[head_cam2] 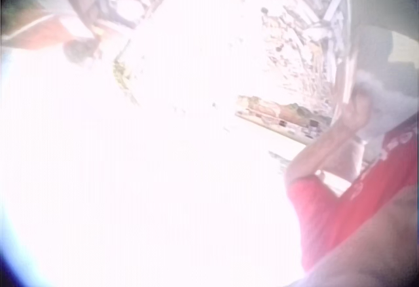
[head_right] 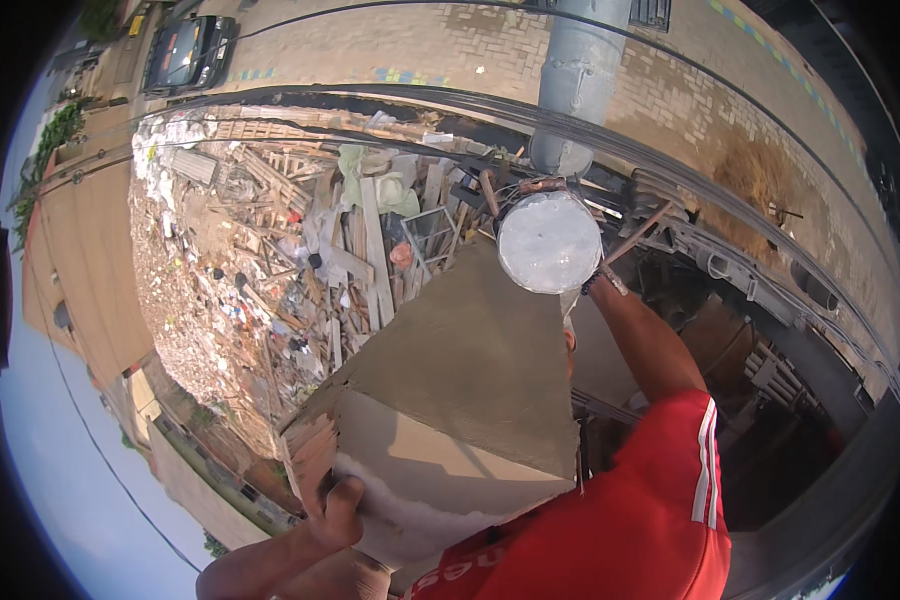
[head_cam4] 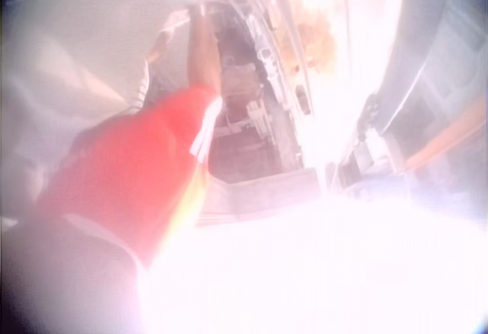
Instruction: The person scoops wet concrete from a bucket using a trowel and applies it to a rectangular concrete block. They then use a wooden float to smooth the surface of the concrete, repeatedly leveling and refining the finish on the block's top and edges.
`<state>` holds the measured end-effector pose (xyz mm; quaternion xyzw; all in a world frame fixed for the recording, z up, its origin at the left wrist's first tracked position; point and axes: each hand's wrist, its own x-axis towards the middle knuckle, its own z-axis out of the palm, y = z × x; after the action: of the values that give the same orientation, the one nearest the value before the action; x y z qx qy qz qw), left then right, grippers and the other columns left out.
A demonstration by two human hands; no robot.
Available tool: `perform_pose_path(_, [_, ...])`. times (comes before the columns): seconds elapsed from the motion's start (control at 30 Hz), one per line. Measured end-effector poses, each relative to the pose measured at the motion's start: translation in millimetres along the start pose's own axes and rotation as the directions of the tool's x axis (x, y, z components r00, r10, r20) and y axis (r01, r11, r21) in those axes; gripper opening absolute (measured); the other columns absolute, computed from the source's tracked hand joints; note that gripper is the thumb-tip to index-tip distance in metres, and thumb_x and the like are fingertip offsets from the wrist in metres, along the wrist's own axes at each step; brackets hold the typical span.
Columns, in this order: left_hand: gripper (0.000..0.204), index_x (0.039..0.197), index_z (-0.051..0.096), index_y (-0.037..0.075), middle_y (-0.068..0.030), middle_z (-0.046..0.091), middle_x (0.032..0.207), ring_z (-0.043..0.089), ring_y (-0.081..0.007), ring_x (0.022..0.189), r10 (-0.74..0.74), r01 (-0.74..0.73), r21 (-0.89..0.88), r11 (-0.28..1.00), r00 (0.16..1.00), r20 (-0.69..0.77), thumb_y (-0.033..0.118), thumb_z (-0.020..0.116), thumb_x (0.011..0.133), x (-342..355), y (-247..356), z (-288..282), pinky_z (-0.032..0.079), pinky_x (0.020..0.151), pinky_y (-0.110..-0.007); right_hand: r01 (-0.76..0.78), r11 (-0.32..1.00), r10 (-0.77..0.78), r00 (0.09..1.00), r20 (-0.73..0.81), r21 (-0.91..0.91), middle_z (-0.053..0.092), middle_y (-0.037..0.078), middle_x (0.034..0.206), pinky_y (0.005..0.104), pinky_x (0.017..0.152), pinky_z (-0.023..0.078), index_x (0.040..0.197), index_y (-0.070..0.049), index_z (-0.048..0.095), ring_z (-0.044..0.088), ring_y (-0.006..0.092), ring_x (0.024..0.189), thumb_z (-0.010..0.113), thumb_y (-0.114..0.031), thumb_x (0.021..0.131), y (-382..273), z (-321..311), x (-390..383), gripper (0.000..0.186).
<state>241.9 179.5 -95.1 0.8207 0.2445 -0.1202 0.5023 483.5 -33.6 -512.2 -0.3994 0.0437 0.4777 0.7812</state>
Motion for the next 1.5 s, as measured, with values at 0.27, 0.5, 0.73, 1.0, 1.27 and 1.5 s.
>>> perform_pose_path(0.27, [0.054,0.123,0.052,-0.010,-0.0205,0.059,0.093,0.060,-0.0298,0.075,0.111,-0.105,0.062,0.993,0.987,-0.114,0.009,0.055,0.073,14.1,-6.5,3.3,0.048,0.069,-0.034,-0.020,0.833,0.048,0.998,0.036,-0.553,0.059,0.004,0.120,0.0297,0.087,0.045,0.128,-0.010,0.058,0.055,0.0168,0.099,0.060,-0.021,0.094,-33.4,72.0,-38.4,0.036])
perform_pose_path(0.5, [0.054,0.124,0.052,-0.011,-0.0207,0.058,0.092,0.060,-0.0307,0.077,0.088,-0.081,0.061,0.995,0.989,-0.118,0.011,0.055,0.074,19.9,-1.9,5.2,0.048,0.069,-0.035,-0.023,0.794,0.056,0.998,0.035,-0.608,0.067,0.010,0.110,0.0272,0.082,0.047,0.121,-0.004,0.065,0.060,0.0122,0.095,0.065,-0.021,0.092,-139.4,180.1,-100.3,0.033])
perform_pose_path(0.73, [0.053,0.122,0.052,-0.011,-0.0215,0.058,0.093,0.060,-0.0314,0.077,0.098,-0.085,0.144,0.986,0.991,-0.088,0.010,0.055,0.074,11.7,-0.7,0.7,0.049,0.070,-0.036,0.162,0.741,-0.037,0.979,0.201,-0.652,0.070,0.014,0.089,0.0283,0.072,0.049,0.119,0.002,0.064,0.063,0.0109,0.080,0.062,-0.019,0.094,-199.1,193.9,-134.1,0.033])
perform_pose_path(1.0, [0.048,0.116,0.054,-0.011,-0.0220,0.058,0.094,0.059,-0.0328,0.076,0.142,-0.134,0.074,0.988,0.984,-0.112,0.006,0.053,0.071,20.7,3.4,2.2,0.049,0.070,-0.035,-0.040,0.587,-0.214,0.956,-0.202,-0.809,0.056,-0.001,0.076,0.0276,0.063,0.043,0.091,-0.003,0.060,0.049,0.0090,0.070,0.063,-0.017,0.093,-91.5,117.4,-98.0,0.015])
perform_pose_path(1.27, [0.044,0.114,0.055,-0.010,-0.0205,0.058,0.093,0.059,-0.0290,0.076,0.032,-0.026,0.052,0.998,0.992,-0.125,0.005,0.053,0.072,21.6,12.7,1.3,0.048,0.068,-0.035,-0.113,0.637,0.011,0.990,-0.138,-0.762,0.062,0.000,0.090,0.0251,0.068,0.045,0.120,-0.003,0.065,0.053,0.0089,0.076,0.063,-0.019,0.094,-109.1,164.6,-77.0,0.031])
perform_pose_path(1.5, [0.045,0.115,0.055,-0.011,-0.0179,0.056,0.088,0.056,-0.0264,0.072,0.044,-0.044,0.000,0.999,0.989,-0.144,0.004,0.052,0.072,27.9,15.1,4.1,0.047,0.064,-0.034,0.001,0.791,0.080,0.991,0.105,-0.612,0.069,0.007,0.103,0.0249,0.081,0.046,0.124,0.000,0.061,0.055,0.0082,0.090,0.060,-0.015,0.095,-175.0,223.9,-115.1,0.033])
